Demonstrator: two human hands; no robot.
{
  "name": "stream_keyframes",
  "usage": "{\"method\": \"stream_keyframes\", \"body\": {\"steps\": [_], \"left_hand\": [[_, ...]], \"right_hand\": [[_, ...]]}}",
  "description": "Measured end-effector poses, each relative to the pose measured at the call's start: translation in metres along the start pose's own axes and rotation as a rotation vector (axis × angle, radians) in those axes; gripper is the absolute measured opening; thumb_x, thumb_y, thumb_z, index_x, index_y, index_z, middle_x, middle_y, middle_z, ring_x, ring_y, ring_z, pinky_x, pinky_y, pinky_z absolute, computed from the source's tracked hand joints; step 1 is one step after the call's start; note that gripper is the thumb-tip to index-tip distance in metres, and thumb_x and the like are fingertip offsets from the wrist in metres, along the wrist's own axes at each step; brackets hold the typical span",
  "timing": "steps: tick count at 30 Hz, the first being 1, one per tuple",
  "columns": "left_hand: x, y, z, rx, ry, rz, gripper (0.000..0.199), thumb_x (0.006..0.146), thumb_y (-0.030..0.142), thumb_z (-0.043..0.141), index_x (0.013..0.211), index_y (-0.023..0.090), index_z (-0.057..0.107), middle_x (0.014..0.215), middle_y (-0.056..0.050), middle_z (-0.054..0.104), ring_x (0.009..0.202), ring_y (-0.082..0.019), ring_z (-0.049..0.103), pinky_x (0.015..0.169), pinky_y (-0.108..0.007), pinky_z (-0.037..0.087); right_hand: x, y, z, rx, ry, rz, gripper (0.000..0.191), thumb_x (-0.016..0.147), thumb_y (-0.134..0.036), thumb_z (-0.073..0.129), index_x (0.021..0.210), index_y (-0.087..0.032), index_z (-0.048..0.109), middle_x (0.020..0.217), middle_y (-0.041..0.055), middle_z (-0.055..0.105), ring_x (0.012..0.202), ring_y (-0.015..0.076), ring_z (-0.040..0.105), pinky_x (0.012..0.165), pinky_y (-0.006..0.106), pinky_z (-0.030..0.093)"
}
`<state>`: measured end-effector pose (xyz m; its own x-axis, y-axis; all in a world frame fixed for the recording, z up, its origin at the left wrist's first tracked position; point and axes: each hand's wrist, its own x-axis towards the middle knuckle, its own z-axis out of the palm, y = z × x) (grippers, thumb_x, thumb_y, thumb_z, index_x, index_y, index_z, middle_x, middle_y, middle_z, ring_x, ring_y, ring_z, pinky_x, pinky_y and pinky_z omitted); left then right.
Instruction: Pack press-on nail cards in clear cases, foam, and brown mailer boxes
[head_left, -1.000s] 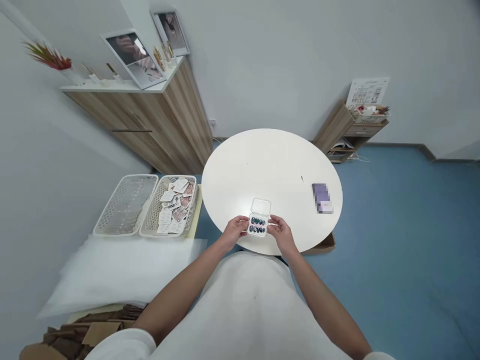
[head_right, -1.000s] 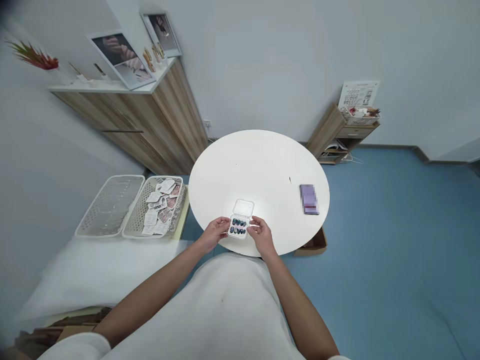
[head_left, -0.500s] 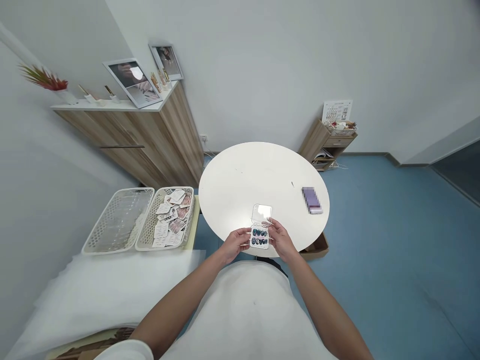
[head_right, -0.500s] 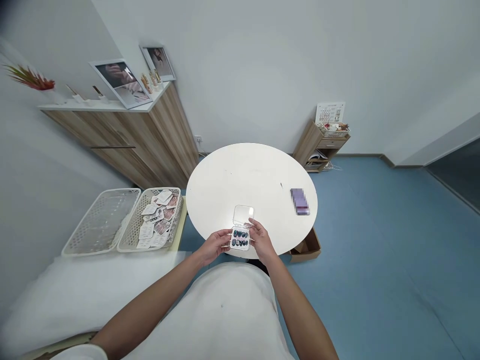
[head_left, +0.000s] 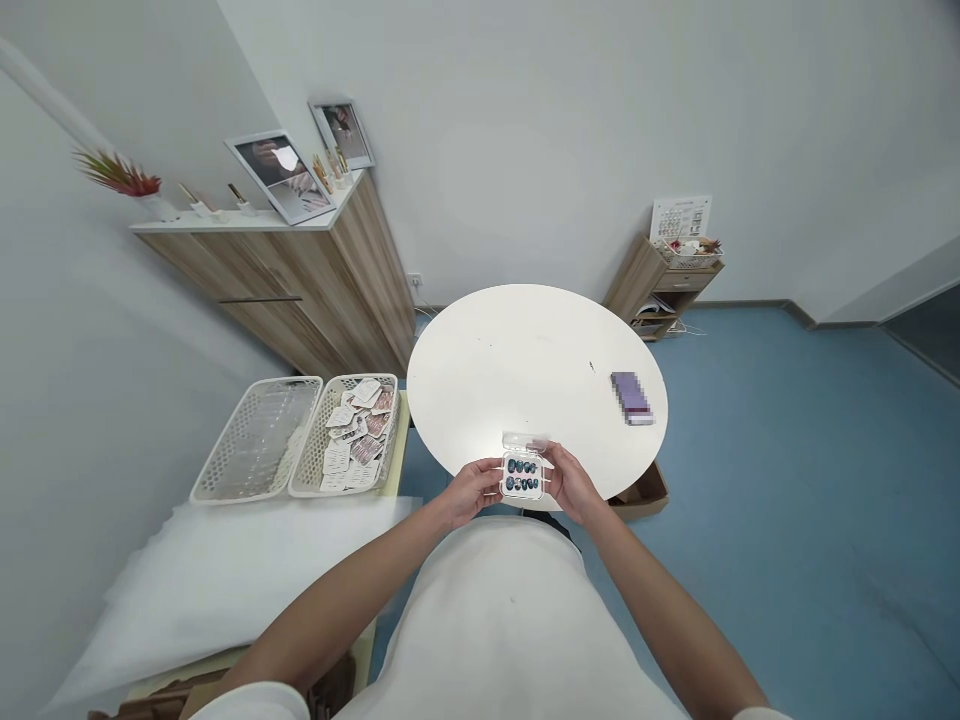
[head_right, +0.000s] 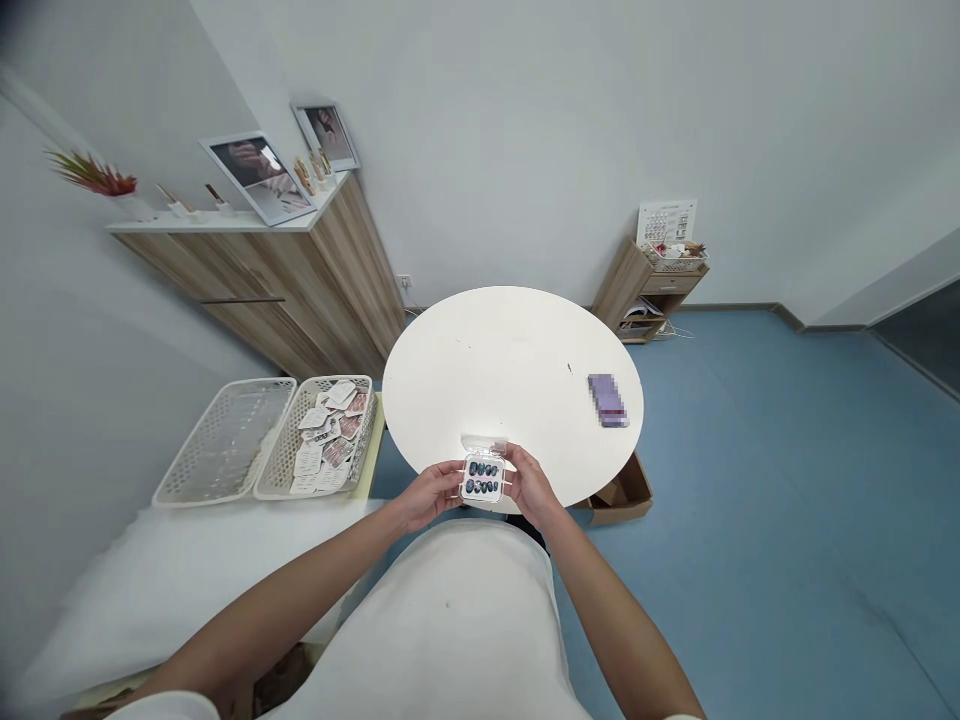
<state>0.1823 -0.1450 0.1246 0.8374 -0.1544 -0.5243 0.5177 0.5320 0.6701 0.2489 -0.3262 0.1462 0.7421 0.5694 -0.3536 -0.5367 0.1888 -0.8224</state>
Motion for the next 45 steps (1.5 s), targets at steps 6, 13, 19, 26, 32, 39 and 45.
{"method": "stream_keyframes", "body": {"steps": [6,13,19,26,32,39,45], "left_hand": [[-0.002,0.000,-0.001,-0.012,0.021,0.000,0.036,0.064,0.028,0.070,0.096,0.016,0.059,0.084,-0.006,0.064,0.068,-0.011,0.060,0.066,-0.025,0.045],[-0.003,0.006,0.001,-0.011,0.043,0.042,0.035,0.064,0.028,0.070,0.095,0.018,0.058,0.081,-0.004,0.062,0.065,-0.008,0.056,0.063,-0.022,0.044],[-0.003,0.012,0.003,0.034,0.036,0.045,0.034,0.066,0.031,0.068,0.096,0.019,0.059,0.088,-0.004,0.061,0.071,-0.009,0.056,0.065,-0.022,0.042],[-0.009,0.012,0.008,0.222,0.005,0.084,0.043,0.072,0.040,0.060,0.110,0.022,0.053,0.096,-0.006,0.061,0.082,-0.014,0.058,0.071,-0.026,0.041],[-0.006,0.004,0.012,0.437,-0.036,0.158,0.056,0.072,0.046,0.058,0.120,0.020,0.043,0.088,-0.008,0.065,0.087,-0.020,0.060,0.072,-0.029,0.040],[0.009,-0.007,0.011,0.446,-0.002,0.192,0.056,0.072,0.046,0.058,0.118,0.017,0.043,0.079,-0.006,0.064,0.078,-0.019,0.062,0.069,-0.029,0.040],[0.020,-0.003,0.026,0.418,0.041,0.179,0.054,0.069,0.046,0.061,0.111,0.016,0.046,0.068,-0.001,0.061,0.063,-0.013,0.058,0.065,-0.026,0.040]], "right_hand": [[-0.008,0.000,0.005,0.069,0.022,0.036,0.040,0.077,-0.046,0.050,0.114,-0.029,0.050,0.119,0.0037,0.052,0.091,0.0179,0.058,0.074,0.033,0.051],[-0.014,0.003,0.011,0.066,0.037,0.113,0.044,0.074,-0.035,0.059,0.116,-0.027,0.046,0.106,0.0036,0.060,0.090,0.0165,0.061,0.082,0.034,0.049],[-0.018,0.003,0.016,0.022,0.071,0.138,0.042,0.073,-0.030,0.062,0.112,-0.023,0.047,0.100,0.0047,0.063,0.089,0.0171,0.062,0.084,0.035,0.049],[-0.020,-0.001,0.015,-0.007,0.118,0.139,0.046,0.070,-0.029,0.064,0.112,-0.024,0.045,0.100,0.0036,0.063,0.089,0.0167,0.062,0.085,0.035,0.049],[-0.017,-0.003,0.009,-0.061,0.101,0.102,0.048,0.068,-0.034,0.065,0.112,-0.026,0.046,0.099,0.0026,0.064,0.092,0.0169,0.060,0.084,0.036,0.048],[-0.007,0.001,0.000,-0.058,0.099,0.123,0.049,0.067,-0.036,0.065,0.111,-0.027,0.047,0.097,0.0028,0.064,0.091,0.0176,0.061,0.084,0.038,0.048],[0.001,-0.006,-0.018,-0.062,0.111,0.164,0.053,0.066,-0.037,0.065,0.113,-0.026,0.044,0.098,0.0031,0.063,0.092,0.0179,0.060,0.084,0.038,0.048]]}}
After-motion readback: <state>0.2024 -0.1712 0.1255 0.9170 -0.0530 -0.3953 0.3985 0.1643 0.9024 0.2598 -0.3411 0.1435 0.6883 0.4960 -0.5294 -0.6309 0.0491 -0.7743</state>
